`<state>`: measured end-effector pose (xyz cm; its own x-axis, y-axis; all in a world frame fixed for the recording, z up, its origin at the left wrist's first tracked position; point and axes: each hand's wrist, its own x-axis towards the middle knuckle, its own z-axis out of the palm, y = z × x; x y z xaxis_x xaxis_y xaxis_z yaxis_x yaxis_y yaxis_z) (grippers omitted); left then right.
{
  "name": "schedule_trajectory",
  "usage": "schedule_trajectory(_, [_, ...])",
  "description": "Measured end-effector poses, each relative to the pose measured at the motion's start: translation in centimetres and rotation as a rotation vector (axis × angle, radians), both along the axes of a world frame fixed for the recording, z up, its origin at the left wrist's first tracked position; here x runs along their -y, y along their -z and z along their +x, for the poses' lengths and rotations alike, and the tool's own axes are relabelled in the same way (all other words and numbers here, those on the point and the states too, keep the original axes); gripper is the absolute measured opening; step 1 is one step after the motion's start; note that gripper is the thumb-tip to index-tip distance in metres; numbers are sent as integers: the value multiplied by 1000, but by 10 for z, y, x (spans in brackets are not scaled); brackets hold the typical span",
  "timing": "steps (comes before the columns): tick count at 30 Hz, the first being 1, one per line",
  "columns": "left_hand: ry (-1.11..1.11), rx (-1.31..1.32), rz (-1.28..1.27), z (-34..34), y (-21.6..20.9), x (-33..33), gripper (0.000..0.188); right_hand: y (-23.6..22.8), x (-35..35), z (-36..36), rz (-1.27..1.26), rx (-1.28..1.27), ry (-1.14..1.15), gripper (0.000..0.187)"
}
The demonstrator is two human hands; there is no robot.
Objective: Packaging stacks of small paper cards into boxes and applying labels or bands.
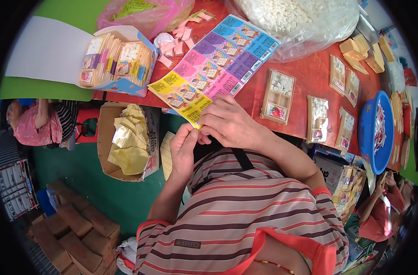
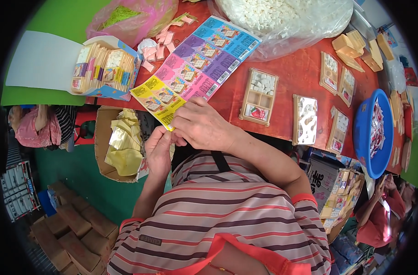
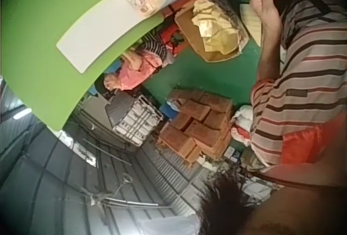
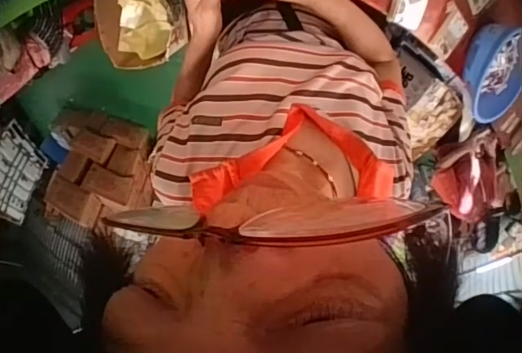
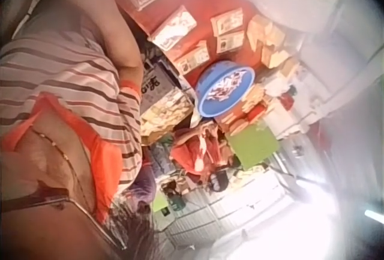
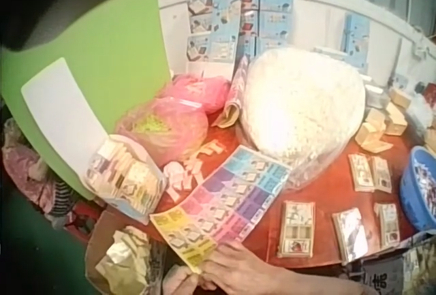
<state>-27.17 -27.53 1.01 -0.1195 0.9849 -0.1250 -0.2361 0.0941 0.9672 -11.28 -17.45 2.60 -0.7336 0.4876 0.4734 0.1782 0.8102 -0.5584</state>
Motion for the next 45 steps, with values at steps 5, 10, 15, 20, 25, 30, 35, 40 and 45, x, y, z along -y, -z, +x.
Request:
schedule_trajectory(5, [23, -142, 3, -4, -3, -1, 23, -5, -1, -3, 35, 15, -13, 14])
schedule_trajectory(10, [6, -303, 22, -7, -2, -4, 22, -1, -1, -9, 125, -50, 20, 13])
schedule_trajectory(15, [19, -520, 89, -8, -8, -8, 19, -8, -2, -6, 37, 13, 11, 13])
schedule_trajectory(20, [24, -438, 81, -5, -4, -11, 19, 1, -6, -6, -68, -20, 19, 10])
schedule_trajectory(25, [42, -311, 30, -6, -3, -10, 21, 3, -12, -5, -255, -42, -10, 7])
schedule_trajectory(30, [6, -111, -54, -10, 3, -5, 25, 3, -38, -1, -556, -135, 49, 5])
schedule_trajectory(35, [-25, -98, -25, -9, 7, -8, 26, -9, -26, -10, -326, -31, -147, 9])
schedule_trajectory(40, [-5, -157, -11, -5, 2, -12, 25, -4, -11, -13, -142, 17, -20, 10])
schedule_trajectory(45, [21, -176, 59, -7, 4, -17, 26, -8, -11, -15, -257, 84, 33, 10])
